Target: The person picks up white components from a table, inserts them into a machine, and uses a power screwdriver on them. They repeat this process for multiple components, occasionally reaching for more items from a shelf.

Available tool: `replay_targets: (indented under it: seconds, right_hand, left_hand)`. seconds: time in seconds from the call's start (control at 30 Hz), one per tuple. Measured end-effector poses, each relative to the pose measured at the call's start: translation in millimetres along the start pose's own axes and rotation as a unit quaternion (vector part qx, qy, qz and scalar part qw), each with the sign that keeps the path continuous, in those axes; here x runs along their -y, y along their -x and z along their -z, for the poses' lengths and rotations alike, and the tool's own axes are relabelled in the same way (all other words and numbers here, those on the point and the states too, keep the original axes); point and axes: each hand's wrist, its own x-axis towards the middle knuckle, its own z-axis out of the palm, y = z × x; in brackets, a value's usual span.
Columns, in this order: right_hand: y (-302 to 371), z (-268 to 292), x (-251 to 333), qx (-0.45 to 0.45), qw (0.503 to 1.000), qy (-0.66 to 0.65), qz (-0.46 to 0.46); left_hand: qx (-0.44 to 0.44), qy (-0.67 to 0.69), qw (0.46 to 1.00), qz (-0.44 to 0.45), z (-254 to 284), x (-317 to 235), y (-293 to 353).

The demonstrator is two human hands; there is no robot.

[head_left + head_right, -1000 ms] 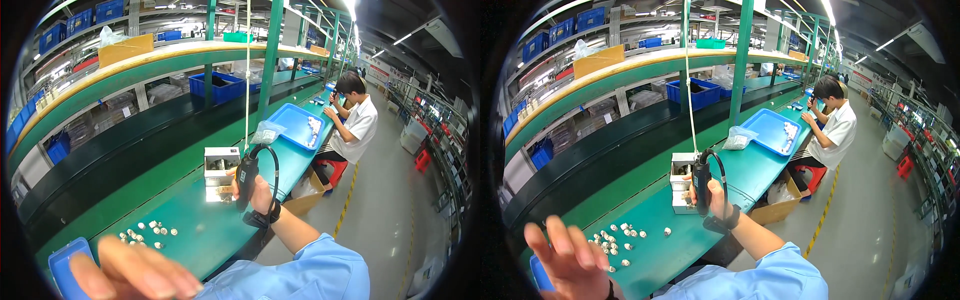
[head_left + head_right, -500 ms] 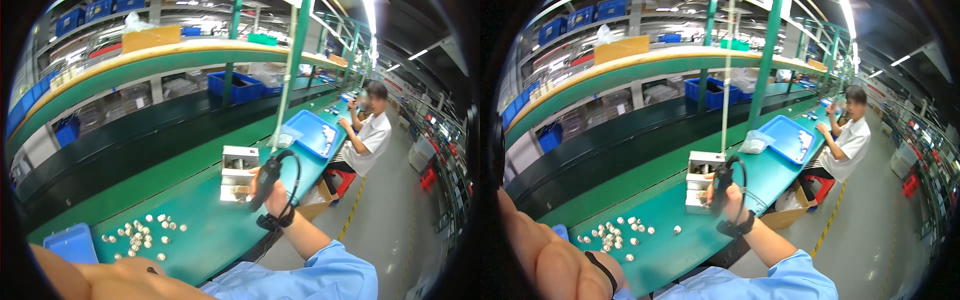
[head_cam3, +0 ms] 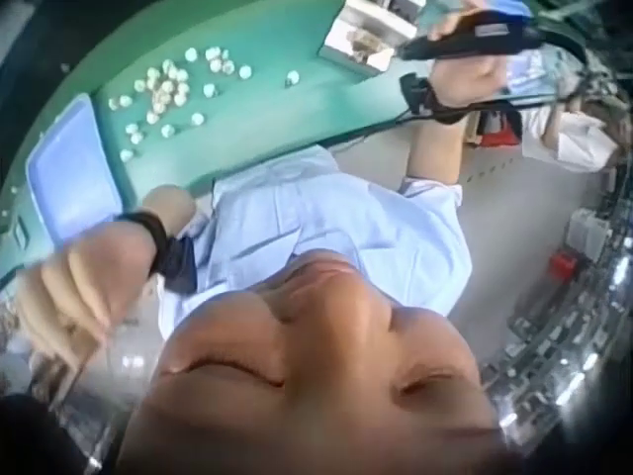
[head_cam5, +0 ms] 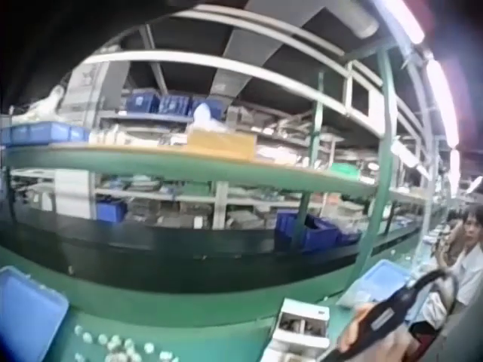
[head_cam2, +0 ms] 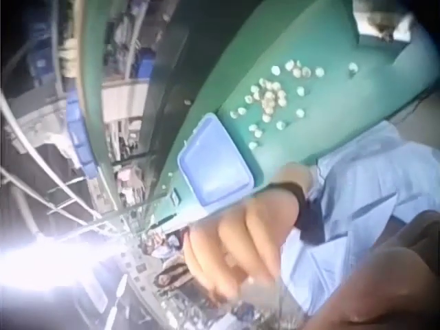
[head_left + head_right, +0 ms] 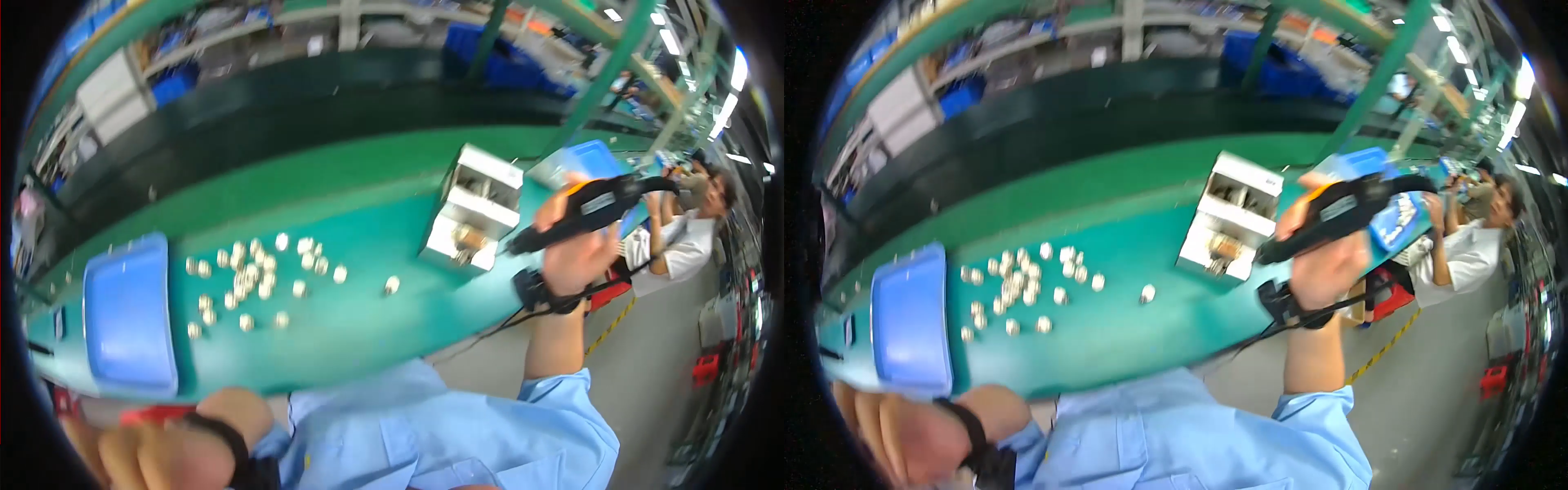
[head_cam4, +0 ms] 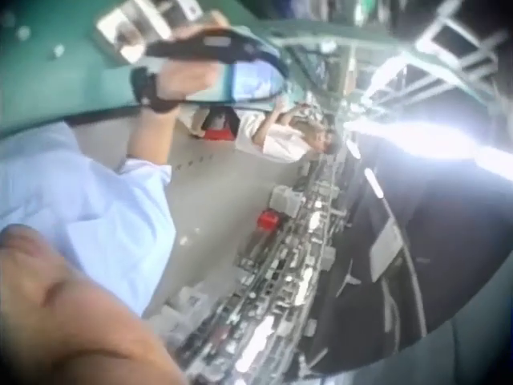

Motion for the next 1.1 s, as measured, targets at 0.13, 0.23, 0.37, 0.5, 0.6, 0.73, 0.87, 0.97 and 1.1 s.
replay_targets:
  seconds: [0.13, 0.23, 0.37, 0.5, 0.6, 0.73, 0.87, 0.97, 1.1]
  right_hand:
    - [2.0, 8.7, 9.9, -0.008, 0.999, -0.037, -0.033]
    - [7.1, 17.8, 1.2, -0.052, 0.998, 0.02, -0.042]
    - [18.5, 25.3, -12.8, 0.1, 0.992, -0.075, -0.024]
    - [38.2, 18.8, -8.1, 0.021, 0.99, -0.106, -0.092]
    - [43.3, 18.0, -4.8, 0.063, 0.99, -0.072, -0.099]
    - [41.3, 15.4, -13.7, 0.085, 0.991, -0.073, -0.07]
    - [39.1, 12.7, -25.7, 0.107, 0.994, -0.02, -0.003]
    - [25.6, 14.9, -30.1, 0.129, 0.99, -0.036, -0.034]
    - [18.6, 8.1, -28.4, 0.117, 0.99, -0.057, -0.058]
  left_hand:
    - [-0.221, -0.477, 0.85, -0.028, 50.6, 23.1, 55.8]
    - [-0.04, -0.748, 0.63, 0.207, 99.3, 59.9, 79.7]
    - [0.104, -0.689, 0.607, 0.381, 123.2, 126.7, 117.2]
    - [0.123, -0.699, 0.554, 0.435, 154.0, 168.5, 144.5]
    - [0.158, -0.686, 0.539, 0.462, 176.5, 181.1, 157.9]
    - [0.134, -0.627, 0.602, 0.476, 187.2, 176.5, 163.0]
    - [0.122, -0.593, 0.628, 0.489, 186.7, 179.1, 156.6]
    - [0.087, -0.57, 0.641, 0.506, 189.6, 176.2, 155.7]
    - [0.084, -0.572, 0.65, 0.493, 188.1, 175.5, 150.9]
